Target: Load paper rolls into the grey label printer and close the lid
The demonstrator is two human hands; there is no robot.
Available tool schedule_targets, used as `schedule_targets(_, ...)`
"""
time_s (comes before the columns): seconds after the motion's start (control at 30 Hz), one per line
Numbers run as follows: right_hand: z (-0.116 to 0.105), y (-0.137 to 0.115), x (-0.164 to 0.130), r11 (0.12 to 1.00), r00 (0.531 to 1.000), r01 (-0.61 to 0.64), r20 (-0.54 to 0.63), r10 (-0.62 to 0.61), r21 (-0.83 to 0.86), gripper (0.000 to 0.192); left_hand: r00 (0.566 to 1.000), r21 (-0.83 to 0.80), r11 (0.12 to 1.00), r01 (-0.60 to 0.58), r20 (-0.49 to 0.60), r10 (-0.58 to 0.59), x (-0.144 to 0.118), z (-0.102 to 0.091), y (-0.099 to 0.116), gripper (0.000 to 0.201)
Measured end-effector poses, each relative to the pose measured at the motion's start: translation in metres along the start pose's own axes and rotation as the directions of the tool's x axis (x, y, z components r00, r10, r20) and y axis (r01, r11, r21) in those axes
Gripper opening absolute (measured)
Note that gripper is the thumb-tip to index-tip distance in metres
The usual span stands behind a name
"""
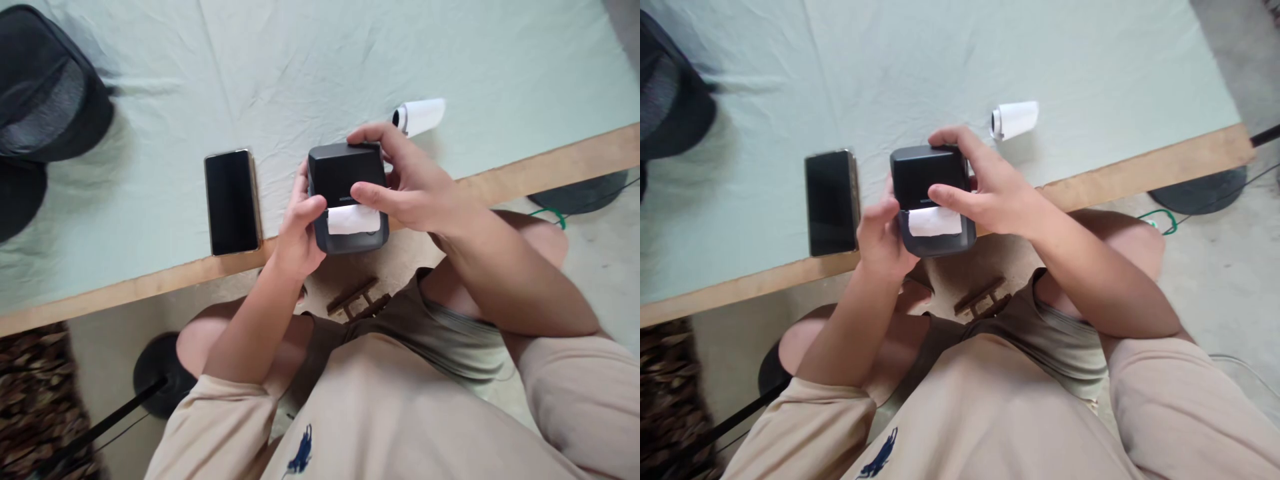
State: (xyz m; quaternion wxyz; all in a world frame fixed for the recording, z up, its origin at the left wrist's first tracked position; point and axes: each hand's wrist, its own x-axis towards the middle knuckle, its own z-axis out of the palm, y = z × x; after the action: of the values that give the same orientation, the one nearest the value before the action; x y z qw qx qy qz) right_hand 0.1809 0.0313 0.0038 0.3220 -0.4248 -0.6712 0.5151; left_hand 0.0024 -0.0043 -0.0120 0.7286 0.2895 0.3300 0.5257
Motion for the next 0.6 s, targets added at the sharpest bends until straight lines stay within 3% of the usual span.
schedule_targets(0.1, 0.0, -0.006, -0.002, 0.999, 1.0, 0.024, -0.017, -0.024, -0.043, 0.056, 0.995, -0.031, 1.0, 0.0, -0.099, -0.003, 0.0, 0.007, 0.004, 0.028)
schedule_targets(0.2, -0.006, -0.016, -0.008, 0.98, 0.99, 0.115, -0.064, -0.127, -0.162, 0.044, 0.985, -0.099, 0.995, -0.002, -0.172, -0.015, 0.002, 0.009, 0.003, 0.022)
schedule_targets(0.3, -0.014, -0.025, -0.016, 0.923, 0.95, 0.201, -0.163, -0.264, -0.327, 0.032, 0.978, -0.131, 0.991, -0.028, -0.207, 0.0, 0.006, 0.01, 0.001, 0.023)
schedule_targets(0.37, -0.019, -0.028, -0.018, 0.892, 0.945, 0.234, -0.123, -0.302, -0.387, 0.033, 0.974, -0.144, 0.989, -0.018, -0.224, -0.015, 0.007, 0.011, 0.001, 0.025)
schedule_targets(0.5, -0.021, -0.027, -0.017, 0.842, 0.97, 0.233, 0.049, -0.24, -0.487, 0.051, 0.972, -0.166, 0.986, 0.021, -0.227, -0.059, 0.008, 0.014, 0.002, 0.029)
schedule_targets(0.6, -0.019, -0.028, -0.017, 0.812, 0.965, 0.224, 0.006, -0.263, -0.54, 0.053, 0.972, -0.17, 0.985, 0.029, -0.223, -0.067, 0.007, 0.015, 0.005, 0.03)
